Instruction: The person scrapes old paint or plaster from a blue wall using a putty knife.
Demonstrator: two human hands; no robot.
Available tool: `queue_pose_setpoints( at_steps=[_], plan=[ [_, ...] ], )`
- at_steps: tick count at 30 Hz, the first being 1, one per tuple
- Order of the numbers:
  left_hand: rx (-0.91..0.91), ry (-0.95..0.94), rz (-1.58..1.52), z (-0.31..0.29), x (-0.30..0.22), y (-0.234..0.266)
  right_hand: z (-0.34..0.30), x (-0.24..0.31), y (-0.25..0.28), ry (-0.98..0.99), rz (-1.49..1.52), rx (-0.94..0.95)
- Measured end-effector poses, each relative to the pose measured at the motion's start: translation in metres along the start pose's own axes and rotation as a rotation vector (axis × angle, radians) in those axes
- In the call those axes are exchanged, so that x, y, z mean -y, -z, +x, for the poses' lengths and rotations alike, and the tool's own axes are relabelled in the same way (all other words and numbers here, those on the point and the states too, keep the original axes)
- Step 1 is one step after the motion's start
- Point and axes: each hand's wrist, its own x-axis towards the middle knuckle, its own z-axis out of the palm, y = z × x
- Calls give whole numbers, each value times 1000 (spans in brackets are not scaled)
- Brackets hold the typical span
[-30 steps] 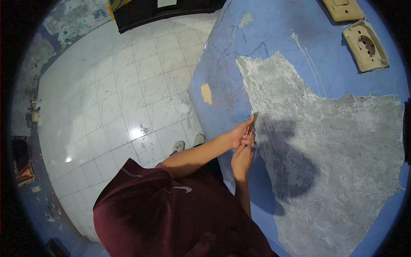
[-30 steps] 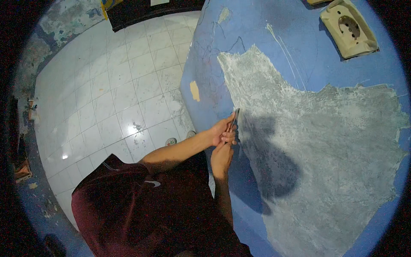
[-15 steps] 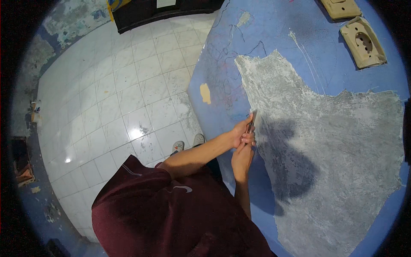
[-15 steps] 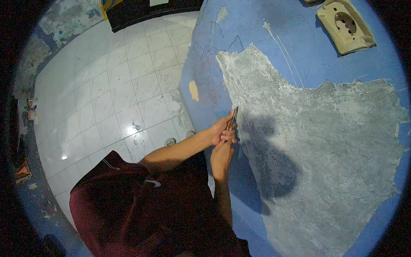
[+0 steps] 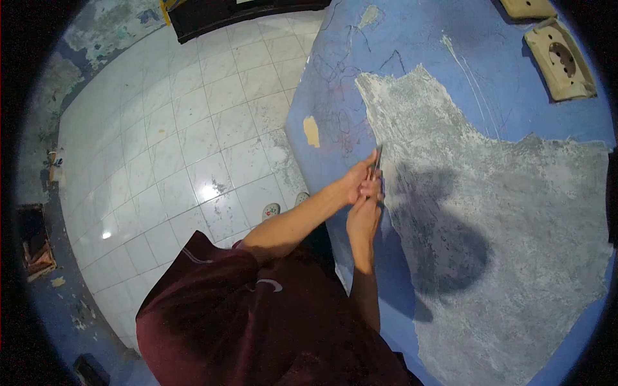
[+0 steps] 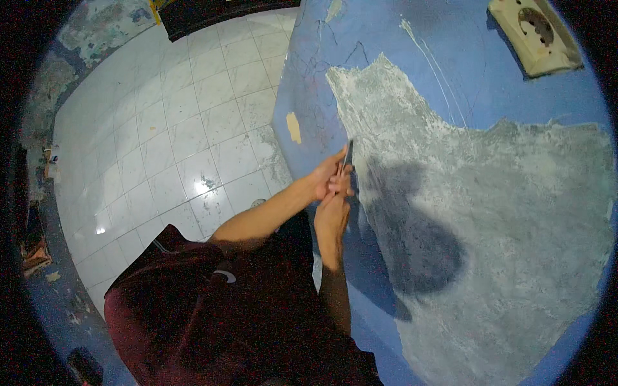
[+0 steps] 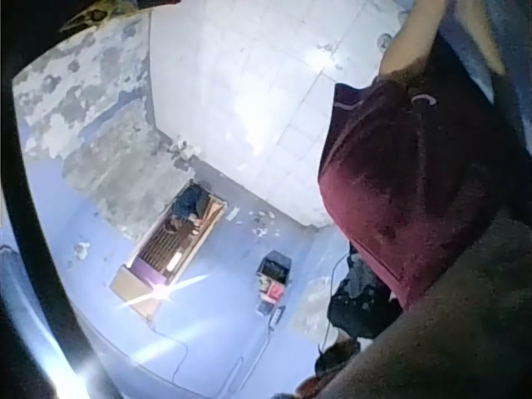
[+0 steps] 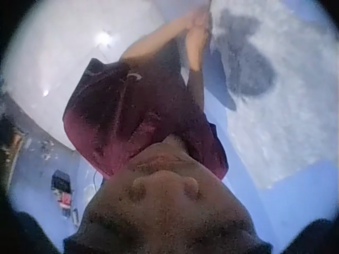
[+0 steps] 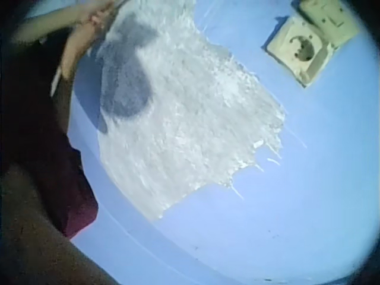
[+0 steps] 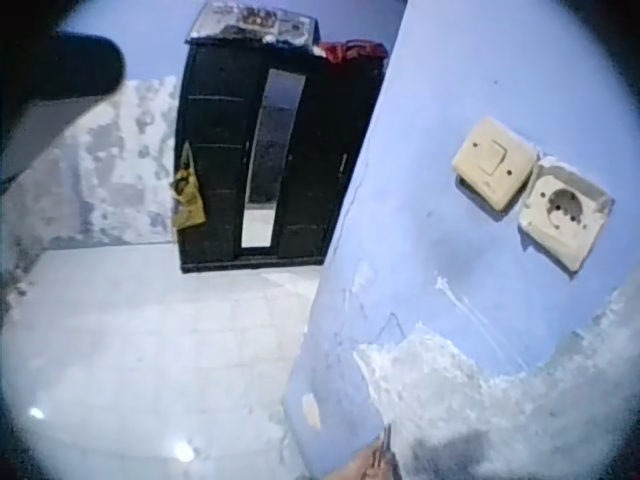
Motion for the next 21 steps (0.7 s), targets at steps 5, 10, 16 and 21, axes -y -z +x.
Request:
queue_pose_setpoints(
  at_steps=[5, 10, 16, 21],
  plan=[
    [14, 67, 36, -7, 9, -8, -13, -10, 4, -5, -13, -12],
    [70, 80, 59, -5, 13, 2, -16, -8, 0, -140, -105, 51],
    [68, 62, 59, -2, 1, 2, -15, -9, -1, -64, -64, -9],
    [53, 109, 111, -6, 11, -3, -14, -12, 4, -16, -22, -16]
  ],
)
